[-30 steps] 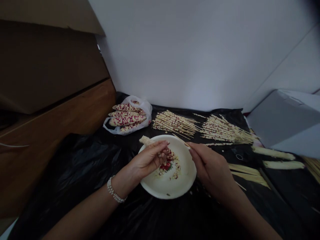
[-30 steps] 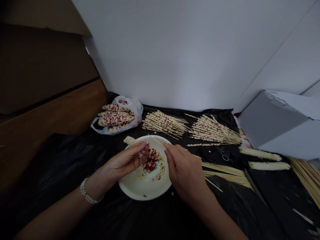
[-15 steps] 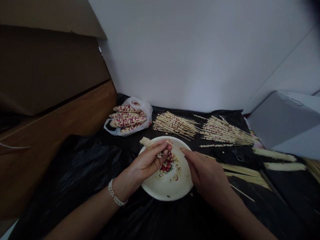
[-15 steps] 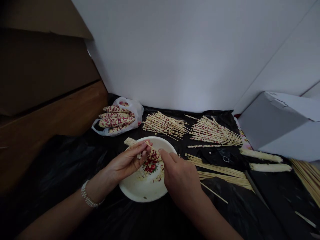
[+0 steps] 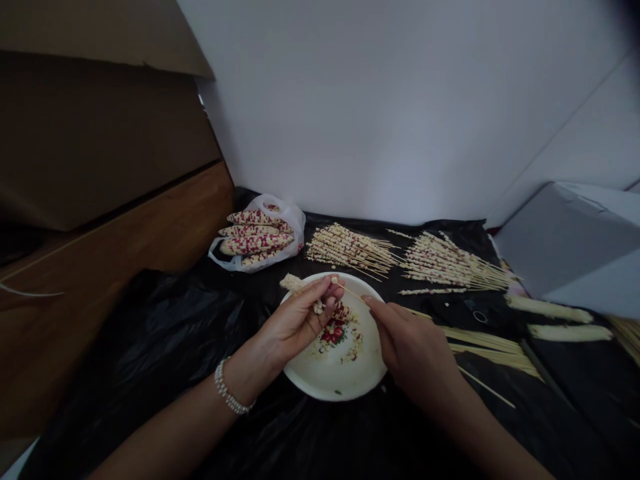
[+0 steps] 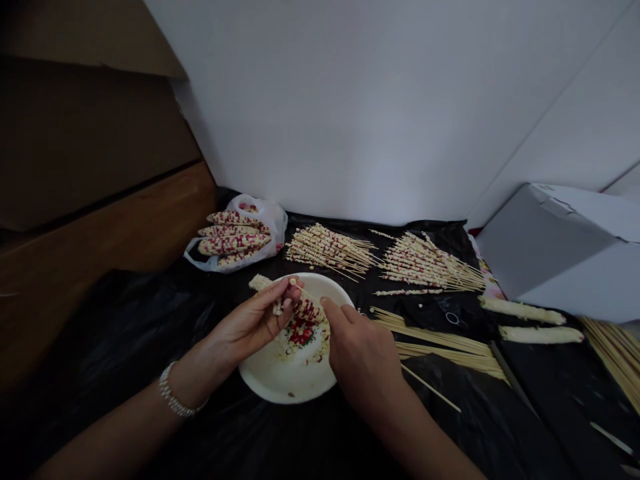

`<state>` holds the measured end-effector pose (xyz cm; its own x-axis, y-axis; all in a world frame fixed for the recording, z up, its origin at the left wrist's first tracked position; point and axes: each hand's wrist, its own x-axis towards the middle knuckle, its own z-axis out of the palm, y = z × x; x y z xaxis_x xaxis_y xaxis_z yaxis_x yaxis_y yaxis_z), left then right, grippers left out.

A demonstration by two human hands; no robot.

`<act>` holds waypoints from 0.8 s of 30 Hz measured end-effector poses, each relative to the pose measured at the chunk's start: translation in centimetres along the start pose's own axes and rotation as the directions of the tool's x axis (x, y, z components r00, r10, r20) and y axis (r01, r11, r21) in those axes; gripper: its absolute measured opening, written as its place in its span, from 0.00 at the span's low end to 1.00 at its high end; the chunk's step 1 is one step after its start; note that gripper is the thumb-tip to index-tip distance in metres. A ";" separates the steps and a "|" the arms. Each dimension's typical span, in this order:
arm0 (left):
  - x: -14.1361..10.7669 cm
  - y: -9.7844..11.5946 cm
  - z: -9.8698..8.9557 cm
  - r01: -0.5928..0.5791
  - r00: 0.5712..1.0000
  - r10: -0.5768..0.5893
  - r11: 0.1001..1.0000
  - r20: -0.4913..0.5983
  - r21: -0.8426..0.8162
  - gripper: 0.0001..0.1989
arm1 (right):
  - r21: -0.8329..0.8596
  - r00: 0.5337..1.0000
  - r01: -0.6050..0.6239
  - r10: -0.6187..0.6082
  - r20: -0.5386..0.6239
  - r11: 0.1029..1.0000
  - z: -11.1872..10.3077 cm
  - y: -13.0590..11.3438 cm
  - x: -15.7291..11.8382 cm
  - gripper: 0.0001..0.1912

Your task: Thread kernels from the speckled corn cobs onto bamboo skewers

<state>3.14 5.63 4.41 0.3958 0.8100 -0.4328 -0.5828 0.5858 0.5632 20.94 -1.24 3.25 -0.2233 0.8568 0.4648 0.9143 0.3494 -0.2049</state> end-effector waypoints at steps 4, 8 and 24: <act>0.1 -0.1 0.1 -0.002 1.000 0.002 1.000 -0.010 -0.010 0.06 | 0.013 1.000 -0.015 0.015 0.005 1.000 0.0 0.1 -0.1 0.21; 0.3 -0.2 0.0 -0.019 0.999 0.019 1.000 -0.044 -0.001 0.06 | 0.007 0.999 -0.032 0.032 0.013 0.999 0.1 0.0 -0.2 0.21; 0.8 -0.3 -0.1 0.015 0.998 -0.020 0.997 -0.065 -0.082 0.05 | -0.015 0.999 -0.033 0.033 0.007 0.999 0.0 -0.4 -0.3 0.23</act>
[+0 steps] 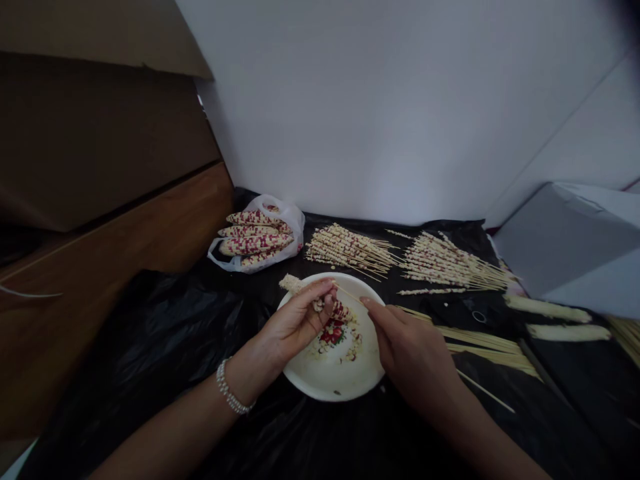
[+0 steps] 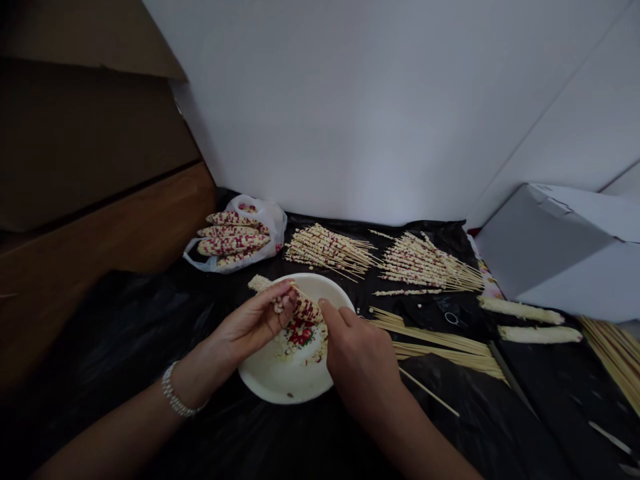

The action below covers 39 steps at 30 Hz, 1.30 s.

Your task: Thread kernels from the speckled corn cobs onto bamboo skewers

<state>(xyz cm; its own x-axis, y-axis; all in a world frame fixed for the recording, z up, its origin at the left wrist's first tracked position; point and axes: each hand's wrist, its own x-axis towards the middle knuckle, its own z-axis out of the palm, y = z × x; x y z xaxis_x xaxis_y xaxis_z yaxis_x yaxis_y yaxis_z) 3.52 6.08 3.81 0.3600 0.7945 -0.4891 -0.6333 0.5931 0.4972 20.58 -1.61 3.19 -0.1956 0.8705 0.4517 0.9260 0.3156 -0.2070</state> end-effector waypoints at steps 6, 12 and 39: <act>-0.2 0.0 0.0 -0.009 1.000 0.008 0.999 0.026 0.038 0.07 | 0.001 1.000 0.001 -0.001 -0.012 1.000 0.1 0.1 0.1 0.22; -0.2 -0.1 0.2 0.016 1.000 -0.016 1.000 0.001 -0.001 0.05 | -0.009 1.000 0.002 -0.003 -0.018 1.000 0.2 0.2 0.0 0.22; -0.1 -0.2 0.0 0.002 1.000 -0.002 1.000 -0.002 -0.022 0.07 | -0.023 0.999 -0.032 0.032 0.027 0.999 0.3 0.0 -0.2 0.22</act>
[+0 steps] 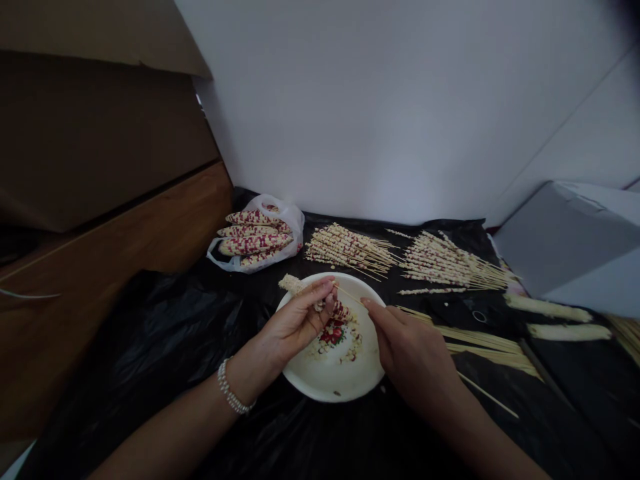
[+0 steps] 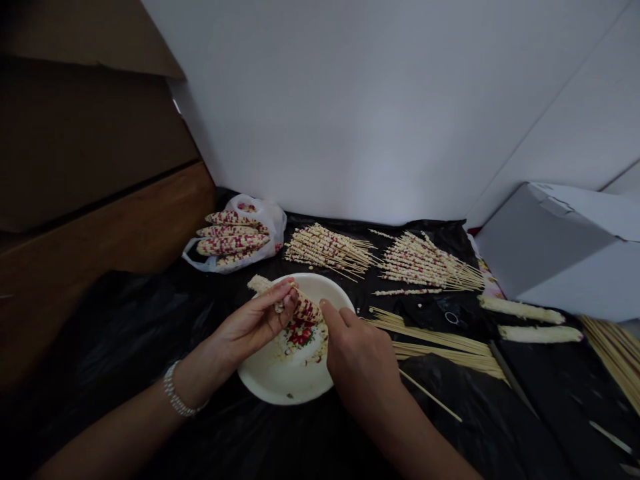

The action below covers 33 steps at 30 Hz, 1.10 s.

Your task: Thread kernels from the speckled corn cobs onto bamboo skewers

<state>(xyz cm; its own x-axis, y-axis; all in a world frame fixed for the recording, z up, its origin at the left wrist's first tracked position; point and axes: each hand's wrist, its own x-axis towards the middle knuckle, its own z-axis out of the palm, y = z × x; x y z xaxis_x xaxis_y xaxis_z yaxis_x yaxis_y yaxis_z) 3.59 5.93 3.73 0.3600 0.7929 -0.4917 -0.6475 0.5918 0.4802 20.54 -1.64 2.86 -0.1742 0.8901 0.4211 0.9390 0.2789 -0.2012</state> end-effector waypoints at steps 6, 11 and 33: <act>0.1 -0.5 -0.1 0.021 1.000 -0.021 0.999 -0.001 -0.051 0.06 | 0.045 1.000 0.000 -0.002 0.026 0.999 0.2 -0.1 -0.1 0.22; 0.1 -0.5 0.0 0.024 1.000 -0.024 0.999 0.016 -0.038 0.06 | 0.000 0.999 -0.001 0.001 0.044 1.000 0.1 -0.2 -0.1 0.23; -0.5 0.0 -0.4 0.264 0.919 -0.229 0.962 0.321 -0.070 0.31 | -0.015 0.999 0.003 -0.003 -0.035 1.000 -0.4 0.3 0.3 0.18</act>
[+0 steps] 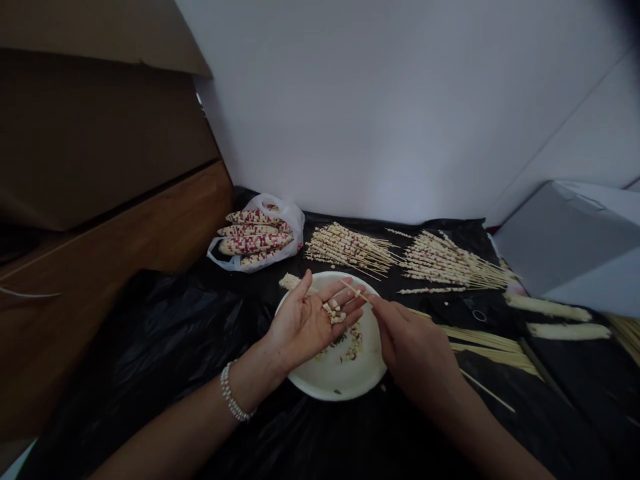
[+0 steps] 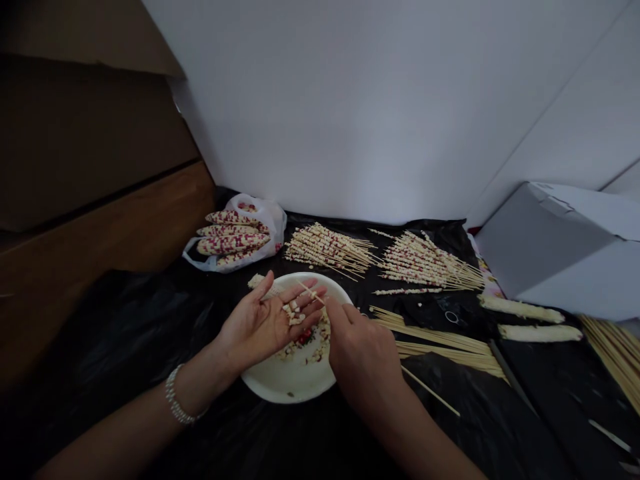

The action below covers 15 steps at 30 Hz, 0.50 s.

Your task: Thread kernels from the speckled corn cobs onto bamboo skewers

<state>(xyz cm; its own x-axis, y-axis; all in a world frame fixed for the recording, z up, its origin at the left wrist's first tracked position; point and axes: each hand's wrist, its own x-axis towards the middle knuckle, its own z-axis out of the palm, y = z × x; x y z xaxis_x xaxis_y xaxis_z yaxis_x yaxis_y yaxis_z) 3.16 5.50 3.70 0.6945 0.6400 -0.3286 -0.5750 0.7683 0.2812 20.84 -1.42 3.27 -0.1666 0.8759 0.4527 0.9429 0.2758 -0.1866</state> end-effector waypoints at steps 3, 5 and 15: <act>-0.1 0.0 0.0 -0.001 1.000 0.001 1.000 0.023 0.009 0.32 | 0.074 1.000 0.018 -0.019 0.013 0.997 -0.1 -0.2 0.0 0.17; 0.0 -0.3 0.0 0.022 0.999 -0.022 1.000 0.027 0.016 0.31 | 0.112 1.000 0.005 -0.008 0.022 0.994 -0.1 -0.5 0.0 0.15; -0.1 -1.8 -0.2 0.175 0.982 -0.176 0.984 0.070 0.024 0.30 | 0.195 0.992 0.013 -0.038 0.124 0.981 1.1 -1.3 -0.5 0.14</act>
<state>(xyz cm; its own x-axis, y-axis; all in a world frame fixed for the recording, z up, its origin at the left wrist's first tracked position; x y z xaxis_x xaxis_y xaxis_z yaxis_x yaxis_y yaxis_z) 4.04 4.03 2.98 0.8133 0.4929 -0.3091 -0.4341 0.8679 0.2415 19.42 -1.77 2.30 -0.2370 0.9072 0.3476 0.8662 0.3593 -0.3472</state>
